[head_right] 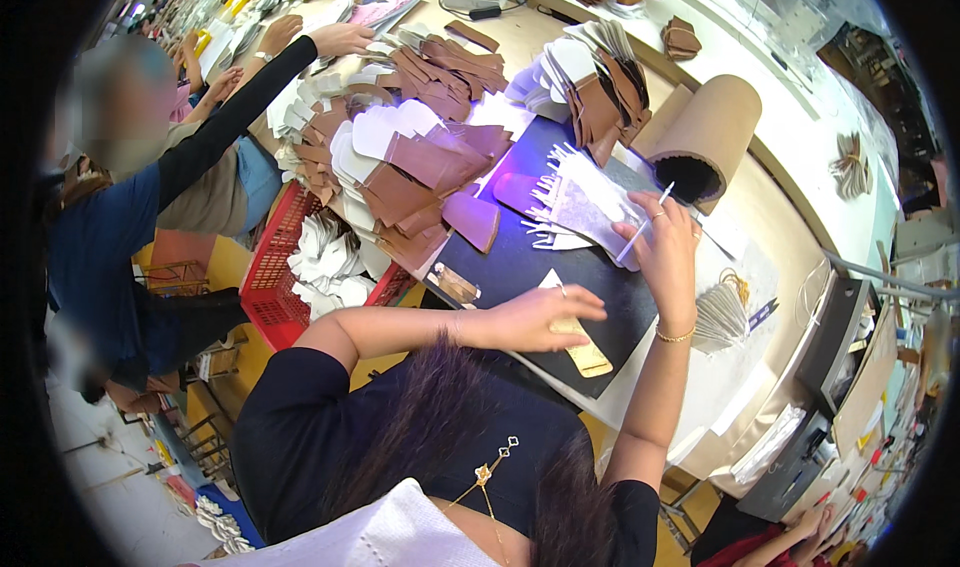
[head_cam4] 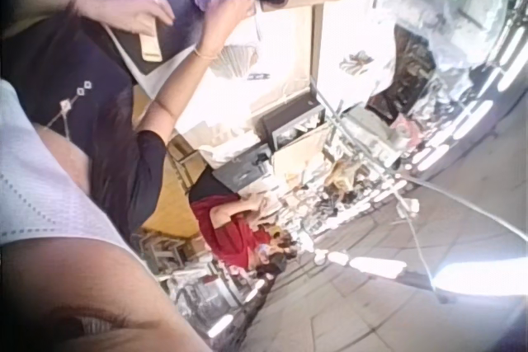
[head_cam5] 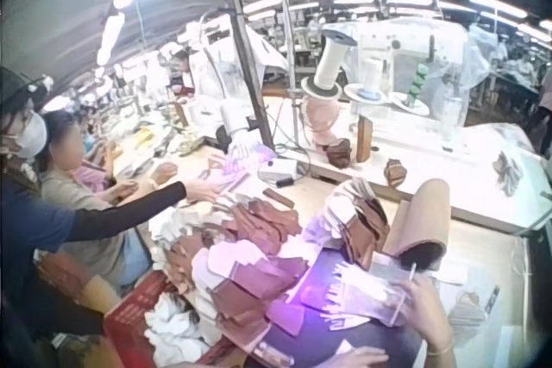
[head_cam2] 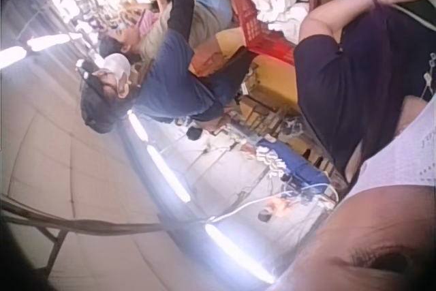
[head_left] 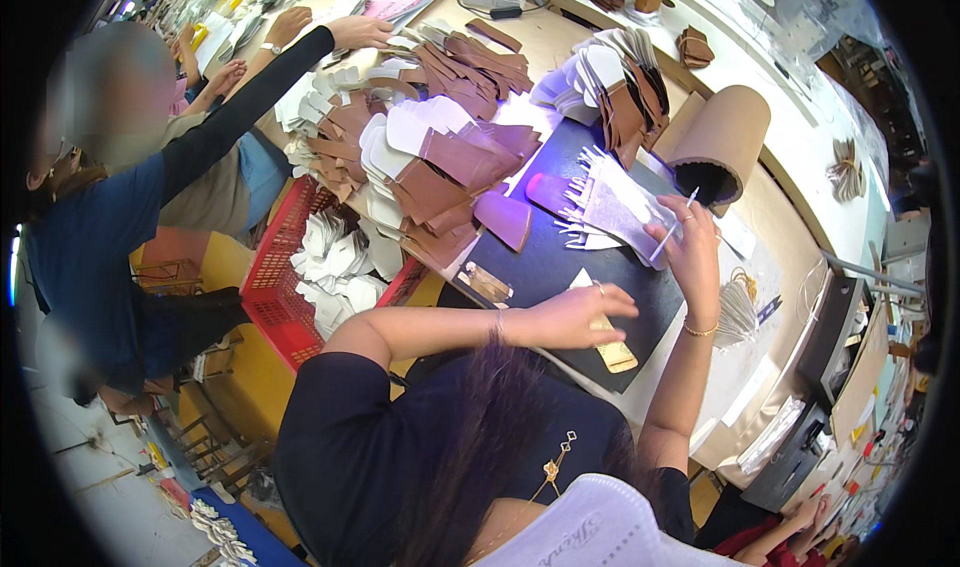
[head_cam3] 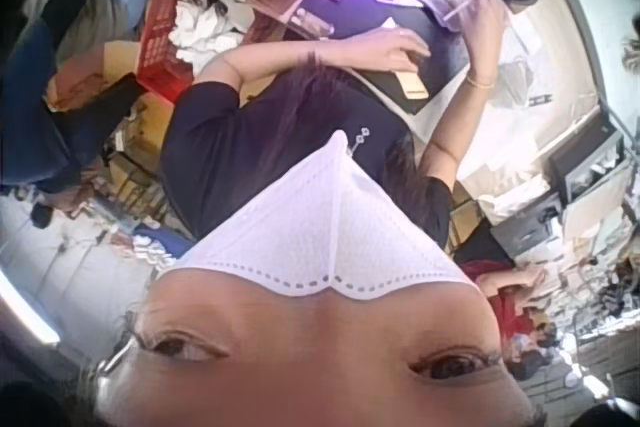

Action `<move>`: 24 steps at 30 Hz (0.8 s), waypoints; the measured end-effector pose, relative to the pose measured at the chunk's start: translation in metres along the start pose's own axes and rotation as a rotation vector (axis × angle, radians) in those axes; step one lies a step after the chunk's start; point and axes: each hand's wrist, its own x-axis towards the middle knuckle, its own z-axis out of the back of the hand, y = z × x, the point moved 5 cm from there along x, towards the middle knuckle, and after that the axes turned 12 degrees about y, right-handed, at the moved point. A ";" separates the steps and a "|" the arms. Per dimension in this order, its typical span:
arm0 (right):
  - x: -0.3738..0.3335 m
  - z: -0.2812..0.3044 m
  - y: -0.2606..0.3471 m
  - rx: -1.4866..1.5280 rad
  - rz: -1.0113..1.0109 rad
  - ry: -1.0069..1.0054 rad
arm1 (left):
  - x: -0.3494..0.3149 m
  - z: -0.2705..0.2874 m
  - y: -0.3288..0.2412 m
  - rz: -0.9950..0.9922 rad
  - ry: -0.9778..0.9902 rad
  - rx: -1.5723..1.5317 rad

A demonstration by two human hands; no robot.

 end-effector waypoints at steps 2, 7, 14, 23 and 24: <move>0.016 -0.007 -0.003 0.169 0.075 -0.007 | 0.003 -0.002 0.027 0.261 -0.046 -1.082; 0.040 -0.031 0.002 0.047 0.099 0.052 | 0.016 0.006 0.052 0.414 -0.246 -1.746; 0.036 -0.030 -0.005 0.009 0.027 0.118 | 0.046 0.013 0.040 0.248 -0.357 -1.805; 0.043 -0.029 -0.015 0.216 -0.090 0.213 | 0.045 0.015 0.025 0.223 -0.478 -1.873; 0.044 -0.029 -0.017 0.232 -0.117 0.241 | 0.045 0.014 0.024 0.205 -0.480 -1.907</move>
